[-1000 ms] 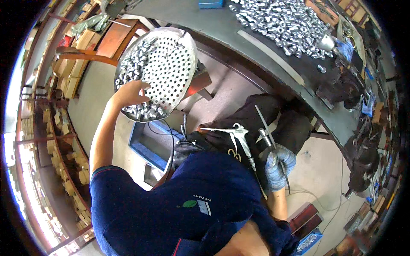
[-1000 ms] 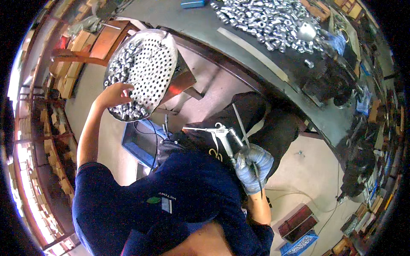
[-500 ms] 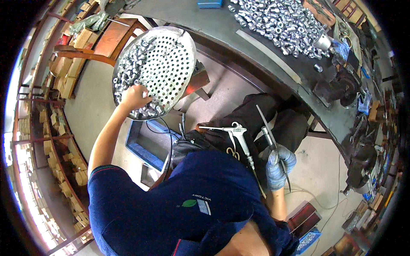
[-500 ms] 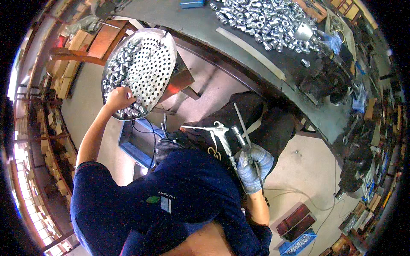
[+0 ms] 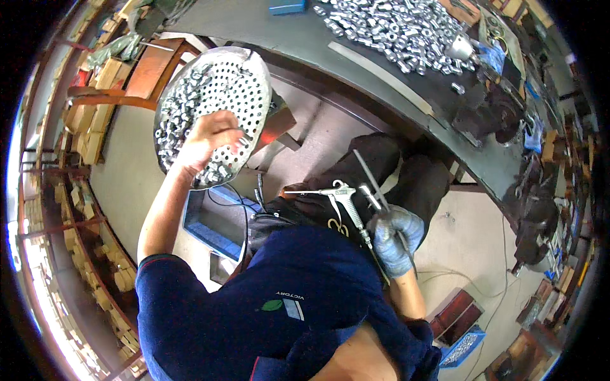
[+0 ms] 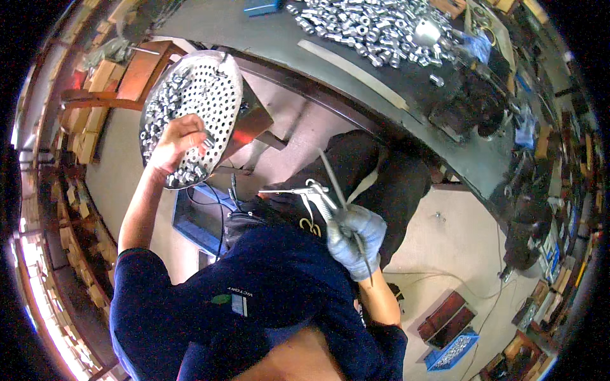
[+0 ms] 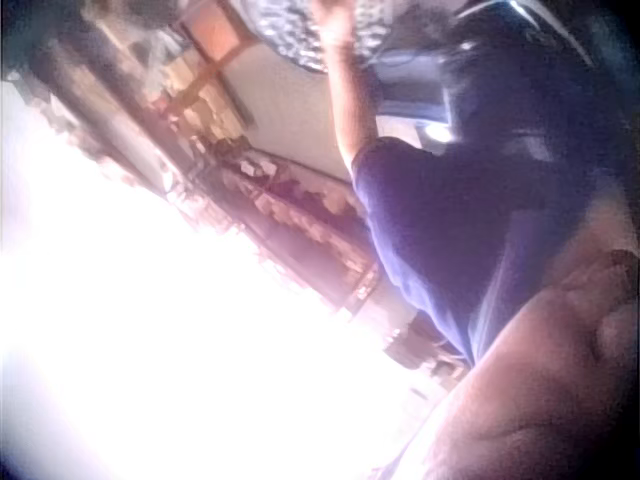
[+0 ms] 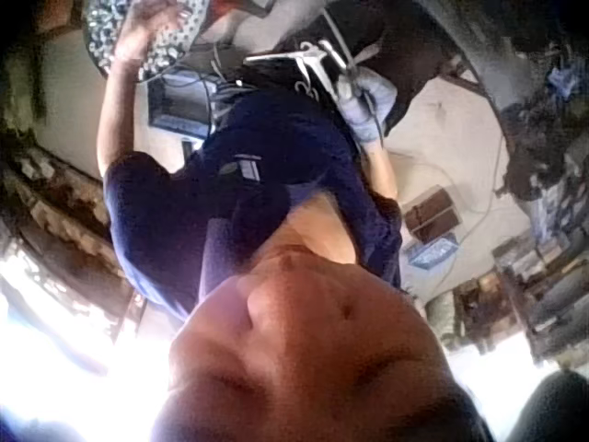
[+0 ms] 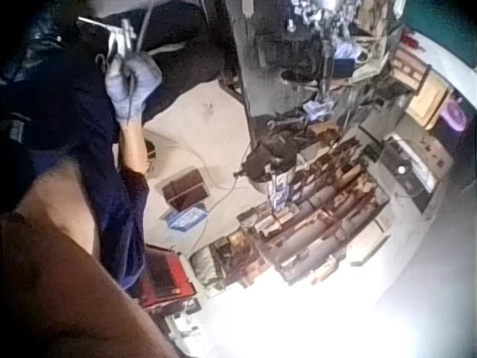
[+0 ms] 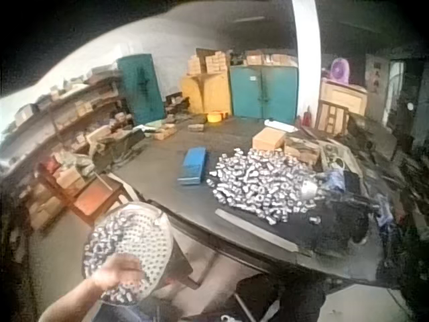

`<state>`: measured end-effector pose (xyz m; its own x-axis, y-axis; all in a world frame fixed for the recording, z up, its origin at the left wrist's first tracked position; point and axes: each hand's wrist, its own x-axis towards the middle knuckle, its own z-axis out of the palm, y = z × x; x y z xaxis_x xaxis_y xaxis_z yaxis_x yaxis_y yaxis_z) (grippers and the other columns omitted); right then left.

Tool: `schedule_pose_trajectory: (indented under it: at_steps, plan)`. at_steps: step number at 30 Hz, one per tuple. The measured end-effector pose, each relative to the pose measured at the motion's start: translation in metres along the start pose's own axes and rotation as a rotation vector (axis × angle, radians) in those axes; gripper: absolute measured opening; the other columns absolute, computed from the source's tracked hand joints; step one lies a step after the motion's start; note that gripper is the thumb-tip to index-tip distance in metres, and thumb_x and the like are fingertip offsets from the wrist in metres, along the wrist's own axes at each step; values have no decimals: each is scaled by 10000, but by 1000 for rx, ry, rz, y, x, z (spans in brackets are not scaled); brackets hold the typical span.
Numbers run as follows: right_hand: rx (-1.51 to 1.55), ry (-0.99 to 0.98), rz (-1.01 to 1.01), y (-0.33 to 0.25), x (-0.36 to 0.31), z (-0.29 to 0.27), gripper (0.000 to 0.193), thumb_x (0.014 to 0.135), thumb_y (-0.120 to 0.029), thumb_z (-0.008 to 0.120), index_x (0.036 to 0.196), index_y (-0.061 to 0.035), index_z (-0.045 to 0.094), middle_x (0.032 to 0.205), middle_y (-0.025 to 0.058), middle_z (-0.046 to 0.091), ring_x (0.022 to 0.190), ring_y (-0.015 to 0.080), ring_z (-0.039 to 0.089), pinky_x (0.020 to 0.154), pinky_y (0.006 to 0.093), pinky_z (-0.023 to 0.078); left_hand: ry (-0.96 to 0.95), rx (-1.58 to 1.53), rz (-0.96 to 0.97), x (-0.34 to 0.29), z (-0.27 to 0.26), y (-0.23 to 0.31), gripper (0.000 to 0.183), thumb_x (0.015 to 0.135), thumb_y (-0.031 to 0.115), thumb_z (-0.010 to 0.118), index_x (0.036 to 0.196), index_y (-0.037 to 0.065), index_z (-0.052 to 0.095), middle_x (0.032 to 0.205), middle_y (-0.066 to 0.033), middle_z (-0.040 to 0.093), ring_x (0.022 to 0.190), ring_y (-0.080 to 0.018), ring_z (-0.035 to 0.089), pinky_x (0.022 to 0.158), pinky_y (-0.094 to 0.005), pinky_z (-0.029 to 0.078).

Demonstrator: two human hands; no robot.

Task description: The person picks up metal parts from a tray and sorts them onto a table, while holding an air nozzle in their gloved hand.

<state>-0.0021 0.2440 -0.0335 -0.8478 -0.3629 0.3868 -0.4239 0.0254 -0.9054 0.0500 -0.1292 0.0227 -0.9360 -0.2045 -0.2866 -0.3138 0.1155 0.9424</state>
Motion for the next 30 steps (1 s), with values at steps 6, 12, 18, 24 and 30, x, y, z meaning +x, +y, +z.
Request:
schedule_pose_trajectory:
  at_steps: [6,12,18,24,30]
  plan:
    - [-197,-149,-62,-21,22,3,297,642,-181,714,525,-148,442,518,59,456,458,271,495,431,344,379,-475,-515,-120,12,103,6,419,826,247,640,1077,-72,533,807,-167,640,714,-255,638,707,-364,515]
    - [-108,-132,-24,-8,20,4,320,619,-166,739,522,-132,437,506,73,453,460,273,496,434,344,390,-493,-618,-103,26,123,-14,396,888,289,570,1034,-79,570,776,-165,642,668,-291,648,760,-413,516]
    - [-248,-195,-81,-12,32,8,302,627,-206,753,517,-130,482,489,81,464,458,272,514,442,349,412,-470,-282,-36,26,116,1,376,837,280,657,969,-70,614,835,-128,648,688,-205,636,670,-321,527]
    - [-265,-199,-116,-9,32,14,311,612,-176,750,513,-121,460,484,82,435,433,267,478,424,339,384,-453,-110,87,28,130,10,259,763,57,728,988,-31,637,855,-74,656,771,-109,618,722,-246,500]
    - [-300,-164,-48,-6,29,11,343,642,-222,751,508,-123,451,493,80,476,441,266,513,441,342,415,-484,-129,63,30,138,15,275,781,42,704,1035,-14,617,821,-42,647,760,-72,592,693,-210,463]
